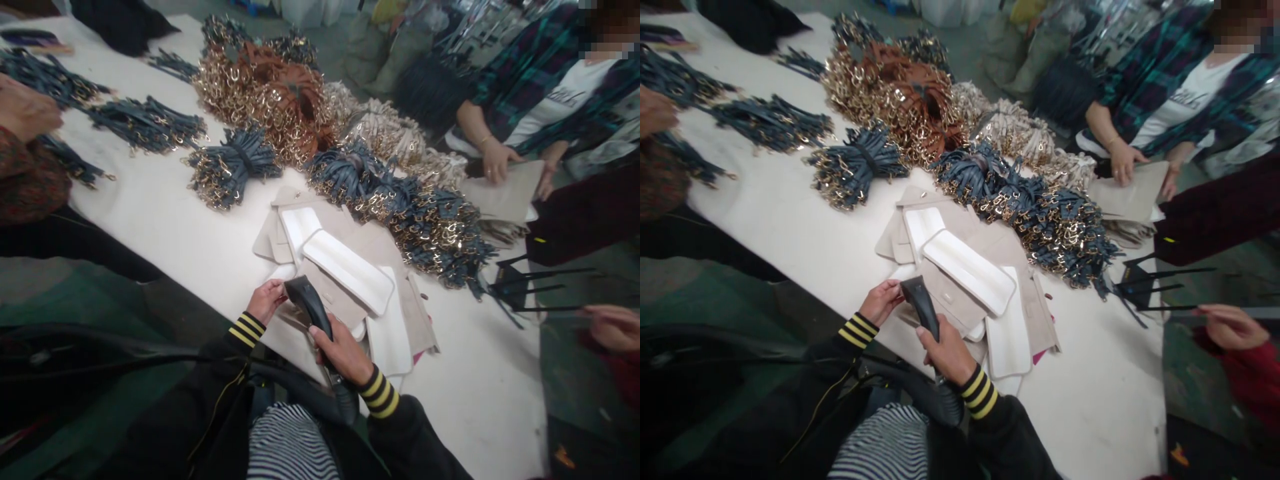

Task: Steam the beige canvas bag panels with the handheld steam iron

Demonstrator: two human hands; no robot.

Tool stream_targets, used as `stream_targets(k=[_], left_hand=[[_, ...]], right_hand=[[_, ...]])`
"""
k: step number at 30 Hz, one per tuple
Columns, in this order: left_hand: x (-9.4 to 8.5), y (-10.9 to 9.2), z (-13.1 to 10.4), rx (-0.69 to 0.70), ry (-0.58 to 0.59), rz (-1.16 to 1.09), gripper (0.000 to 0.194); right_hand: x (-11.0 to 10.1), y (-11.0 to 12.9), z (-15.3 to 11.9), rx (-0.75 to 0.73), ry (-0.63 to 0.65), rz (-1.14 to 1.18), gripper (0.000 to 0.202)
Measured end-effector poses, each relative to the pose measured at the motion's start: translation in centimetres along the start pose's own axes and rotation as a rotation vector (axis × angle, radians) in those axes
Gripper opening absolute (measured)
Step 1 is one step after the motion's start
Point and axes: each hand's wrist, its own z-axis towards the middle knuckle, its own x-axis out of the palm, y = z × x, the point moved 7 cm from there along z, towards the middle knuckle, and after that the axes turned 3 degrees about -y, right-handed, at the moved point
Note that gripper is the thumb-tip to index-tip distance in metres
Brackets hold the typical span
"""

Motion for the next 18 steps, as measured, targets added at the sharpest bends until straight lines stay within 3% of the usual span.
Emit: stream_targets(k=[5, 11, 16, 18], left_hand=[[0.0, -0.1, 0.1, 0.028, 0.023, 0.036, 0.035], [0.0, 0.0, 0.0, 0.009, 0.029, 0.011, 0.034], [0.0, 0.5, 0.3, -0.02, -0.001, -0.065, 0.037], [0.1, 0.6, 0.4, -0.015, -0.012, -0.078, 0.039]], right_hand=[[0.0, 0.1, 0.3, 0.041, 0.036, 0.066, 0.027], [-2.7, 0.7, 1.1, -0.027, -0.152, 0.188, 0.033], [-1.7, 0.7, 2.1, 0.058, 0.018, 0.135, 0.029], [-1.3, 1.1, 2.7, 0.072, 0.021, 0.104, 0.027]])
